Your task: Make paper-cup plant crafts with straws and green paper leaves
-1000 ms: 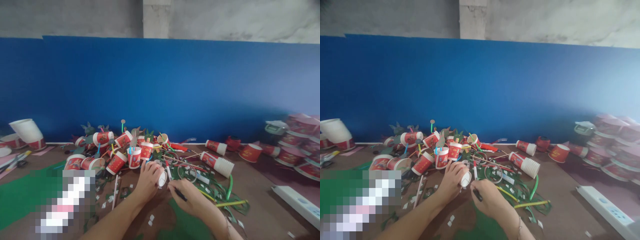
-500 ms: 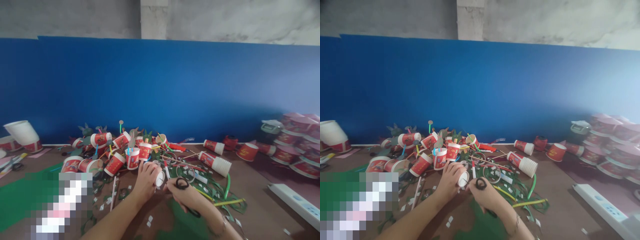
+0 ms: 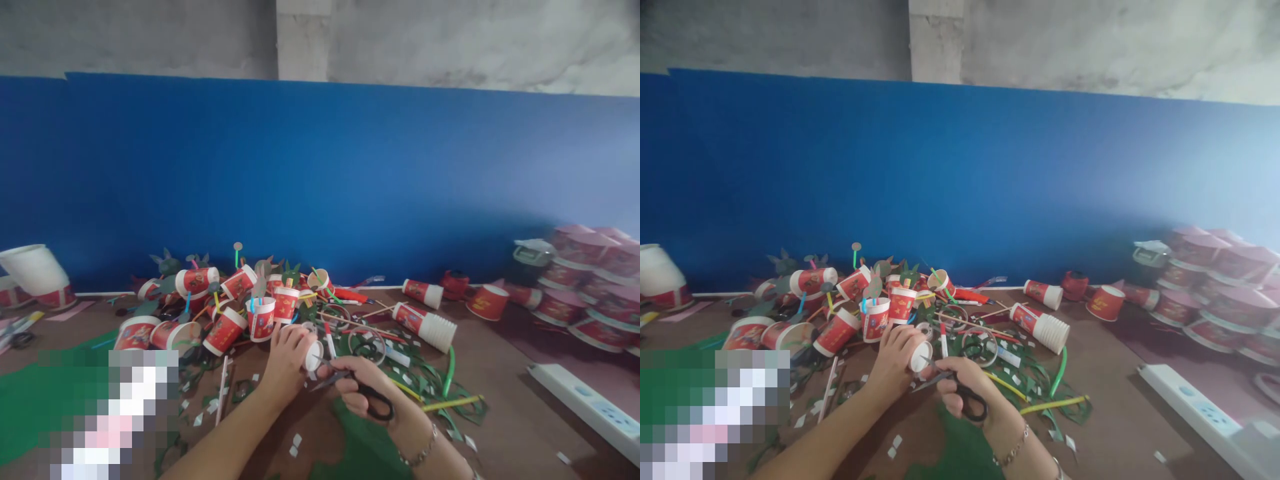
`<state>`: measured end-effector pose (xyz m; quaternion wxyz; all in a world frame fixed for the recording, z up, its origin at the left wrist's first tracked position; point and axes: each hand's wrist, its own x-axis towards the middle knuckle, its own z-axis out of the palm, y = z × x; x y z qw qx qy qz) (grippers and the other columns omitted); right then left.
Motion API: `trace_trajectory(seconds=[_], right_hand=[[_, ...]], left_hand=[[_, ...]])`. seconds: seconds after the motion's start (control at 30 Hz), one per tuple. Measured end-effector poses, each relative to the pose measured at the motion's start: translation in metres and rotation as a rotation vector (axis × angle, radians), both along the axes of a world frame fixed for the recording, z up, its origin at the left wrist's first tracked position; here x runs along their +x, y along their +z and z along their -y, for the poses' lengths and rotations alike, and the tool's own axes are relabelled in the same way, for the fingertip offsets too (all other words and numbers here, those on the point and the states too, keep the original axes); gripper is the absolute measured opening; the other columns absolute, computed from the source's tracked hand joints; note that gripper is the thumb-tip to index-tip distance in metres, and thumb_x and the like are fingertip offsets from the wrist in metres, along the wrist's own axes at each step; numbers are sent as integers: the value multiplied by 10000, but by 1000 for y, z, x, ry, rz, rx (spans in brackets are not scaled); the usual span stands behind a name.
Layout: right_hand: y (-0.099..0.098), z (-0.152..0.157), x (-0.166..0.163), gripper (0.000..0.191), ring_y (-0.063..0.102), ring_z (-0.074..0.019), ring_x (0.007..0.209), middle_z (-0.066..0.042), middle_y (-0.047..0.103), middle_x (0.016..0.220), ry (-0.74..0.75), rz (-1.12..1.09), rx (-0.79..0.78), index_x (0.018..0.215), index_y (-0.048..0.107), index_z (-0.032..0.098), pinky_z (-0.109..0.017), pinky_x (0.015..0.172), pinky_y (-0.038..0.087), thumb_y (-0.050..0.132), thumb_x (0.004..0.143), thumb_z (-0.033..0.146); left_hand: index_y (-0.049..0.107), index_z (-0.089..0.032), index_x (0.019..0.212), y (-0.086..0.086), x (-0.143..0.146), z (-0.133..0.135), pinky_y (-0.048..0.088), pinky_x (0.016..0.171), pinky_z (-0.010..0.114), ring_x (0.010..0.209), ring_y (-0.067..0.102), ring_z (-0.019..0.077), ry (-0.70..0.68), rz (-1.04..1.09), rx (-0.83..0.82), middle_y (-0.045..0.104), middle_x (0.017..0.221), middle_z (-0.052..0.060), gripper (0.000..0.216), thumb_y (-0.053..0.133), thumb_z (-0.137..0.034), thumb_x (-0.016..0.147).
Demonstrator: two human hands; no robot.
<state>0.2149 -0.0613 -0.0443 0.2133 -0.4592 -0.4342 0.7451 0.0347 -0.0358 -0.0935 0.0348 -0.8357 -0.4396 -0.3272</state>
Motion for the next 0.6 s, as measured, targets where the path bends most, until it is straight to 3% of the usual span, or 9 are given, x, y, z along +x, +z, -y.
trace_trajectory(seconds=[0.07, 0.17, 0.23, 0.27, 0.33, 0.43, 0.5, 0.6], right_hand=[[2, 4, 0, 262, 330, -66, 274, 91, 317, 420, 34, 204, 194, 758, 529, 177, -198, 336, 222, 318, 847, 304], [5, 14, 0, 233, 412, -80, 376, 48, 443, 490, 75, 528, 657, 651, 482, 192, -207, 412, 282, 401, 825, 324], [5, 18, -1, 202, 452, -93, 498, 20, 495, 566, 95, 641, 939, 599, 452, 188, -214, 505, 314, 473, 777, 280], [4, 18, -2, 196, 463, -99, 536, 14, 502, 578, 104, 656, 1005, 587, 447, 186, -216, 532, 317, 492, 761, 264], [0, 15, -3, 191, 460, -97, 488, 31, 466, 516, 89, 609, 878, 614, 468, 189, -212, 498, 309, 464, 780, 285], [-8, 5, -4, 282, 396, -85, 311, 81, 366, 410, 72, 323, 363, 740, 536, 184, -199, 371, 265, 325, 843, 341], [-11, -1, -4, 309, 349, -79, 259, 101, 317, 388, 66, 148, 133, 785, 559, 168, -197, 334, 271, 298, 840, 323], [-12, -4, -3, 289, 355, -73, 249, 103, 331, 383, 53, 106, 122, 794, 570, 156, -187, 315, 276, 319, 832, 295]], left_hand=[[535, -228, 1100, 0, 1, 0, 136, 1077, 484, 1110, 446, 238, 1, -14, -16, 592, 1087, 51, 453, 526, -45, 686], [535, -230, 1114, -1, 1, 0, 113, 1077, 496, 1107, 448, 246, -19, -34, -19, 596, 1094, 55, 463, 523, -46, 690], [537, -228, 1117, -2, 1, 0, 107, 1078, 498, 1101, 452, 248, -22, -34, -8, 599, 1089, 59, 451, 526, -56, 700], [538, -228, 1118, -2, 1, 0, 106, 1079, 497, 1098, 454, 248, -17, -33, -4, 600, 1087, 60, 450, 530, -58, 702], [542, -229, 1114, -2, 2, 0, 109, 1079, 495, 1090, 461, 247, -6, -29, 1, 603, 1082, 61, 449, 544, -63, 696], [562, -230, 1077, -2, 5, 1, 96, 1084, 496, 1081, 475, 250, -19, 5, 40, 617, 1054, 56, 380, 589, -143, 708], [576, -234, 1050, -2, 8, 1, 78, 1091, 492, 1070, 490, 243, -41, 31, 84, 629, 1024, 46, 315, 602, -228, 736], [586, -234, 1041, -3, 10, 0, 68, 1096, 487, 1056, 508, 236, -41, 51, 124, 639, 1006, 43, 292, 599, -322, 763]])
